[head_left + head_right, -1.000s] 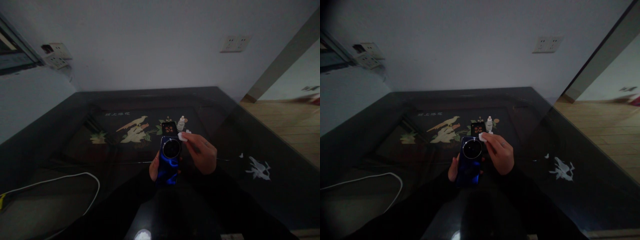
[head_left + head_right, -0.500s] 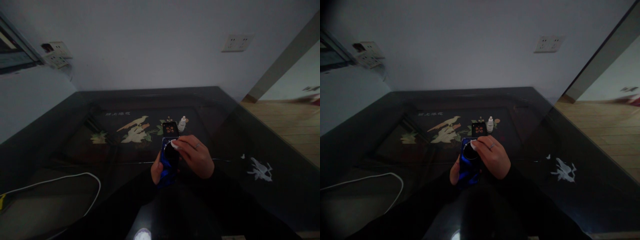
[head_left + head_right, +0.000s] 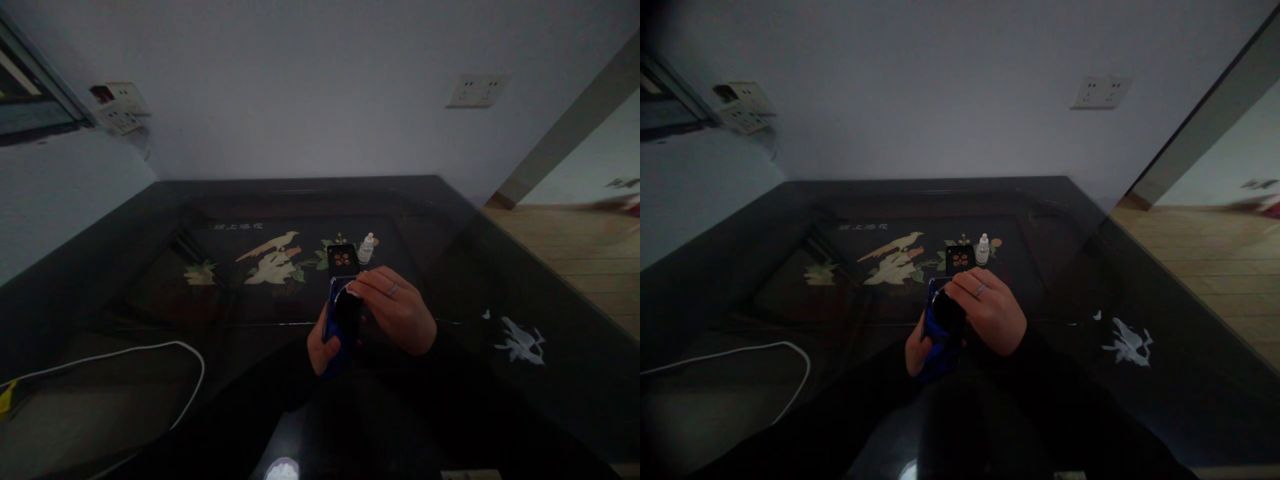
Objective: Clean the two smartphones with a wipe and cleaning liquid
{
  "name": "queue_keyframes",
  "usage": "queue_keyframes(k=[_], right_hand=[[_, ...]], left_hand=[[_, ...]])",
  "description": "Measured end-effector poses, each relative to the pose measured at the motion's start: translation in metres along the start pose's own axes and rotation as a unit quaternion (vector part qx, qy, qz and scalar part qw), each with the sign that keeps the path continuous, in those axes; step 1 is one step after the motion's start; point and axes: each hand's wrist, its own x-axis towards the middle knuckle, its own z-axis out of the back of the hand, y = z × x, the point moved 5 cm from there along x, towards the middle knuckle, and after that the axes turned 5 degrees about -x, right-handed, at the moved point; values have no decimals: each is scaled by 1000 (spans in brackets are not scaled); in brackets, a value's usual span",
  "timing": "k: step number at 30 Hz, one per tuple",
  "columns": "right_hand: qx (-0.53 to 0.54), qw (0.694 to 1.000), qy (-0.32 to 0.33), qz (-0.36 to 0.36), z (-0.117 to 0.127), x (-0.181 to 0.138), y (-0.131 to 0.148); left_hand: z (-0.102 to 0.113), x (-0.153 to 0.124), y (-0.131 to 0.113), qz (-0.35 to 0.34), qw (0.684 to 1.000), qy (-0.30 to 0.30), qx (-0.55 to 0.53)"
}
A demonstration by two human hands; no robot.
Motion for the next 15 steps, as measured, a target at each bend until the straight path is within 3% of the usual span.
queue_keyframes(k=[6,15], right_hand=[[-2,1000,8,-18,0,-3,-5],[-23,998,36,49,6,5,4]], left_hand=[[-10,-6,-9,-123,974,72,174],[-14,-6,-11,-141,960,90,224]])
